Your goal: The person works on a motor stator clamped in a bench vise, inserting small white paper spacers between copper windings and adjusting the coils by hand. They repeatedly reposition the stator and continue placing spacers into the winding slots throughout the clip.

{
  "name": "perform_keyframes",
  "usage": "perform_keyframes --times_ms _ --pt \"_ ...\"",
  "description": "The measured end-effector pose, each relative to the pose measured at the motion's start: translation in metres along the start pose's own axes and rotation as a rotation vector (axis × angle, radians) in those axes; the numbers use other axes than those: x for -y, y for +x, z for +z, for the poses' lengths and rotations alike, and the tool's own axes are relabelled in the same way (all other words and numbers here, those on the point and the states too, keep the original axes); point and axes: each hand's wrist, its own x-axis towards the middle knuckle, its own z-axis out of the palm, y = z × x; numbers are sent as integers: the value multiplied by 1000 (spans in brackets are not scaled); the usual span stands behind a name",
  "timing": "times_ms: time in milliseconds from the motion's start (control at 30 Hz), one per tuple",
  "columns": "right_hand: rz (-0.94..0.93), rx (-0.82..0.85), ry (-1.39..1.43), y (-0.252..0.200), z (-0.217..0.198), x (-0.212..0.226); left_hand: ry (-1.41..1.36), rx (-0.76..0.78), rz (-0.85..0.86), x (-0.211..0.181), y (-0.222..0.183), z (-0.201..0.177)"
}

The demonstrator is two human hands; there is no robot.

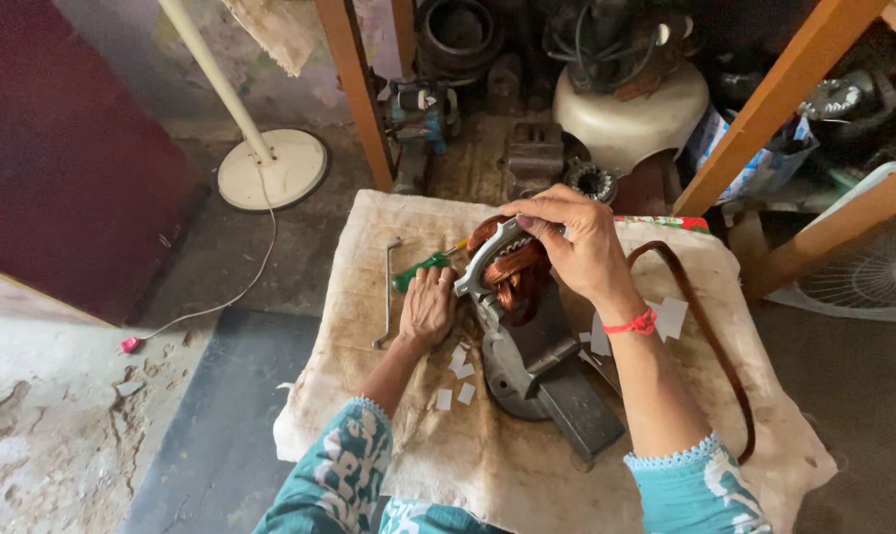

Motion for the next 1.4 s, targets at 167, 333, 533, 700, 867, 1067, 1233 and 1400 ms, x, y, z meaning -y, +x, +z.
perform_keyframes --times_ms 167,333,533,700,867,1067,1233,1400 --pt "-2 15 57 -1 0 -1 -302 213 -197 44 29 39" --pt "5 27 23 -2 1 3 -823 465 11 69 104 109" --pt "-15 10 2 -1 -1 2 -1271 661 55 65 139 127" --pt "-17 5 0 -3 0 2 -1695 666 -255 34 141 132" --pt "-27 -8 -12 -3 -2 0 -1820 509 -337 11 117 107" --pt "-12 -19 13 -6 1 1 -1993 356 -584 7 115 88" --pt "-32 -17 -26 -5 0 0 -1351 483 -205 13 135 81" --pt "1 -28 -5 -5 4 2 -1690 361 -293 7 128 75"
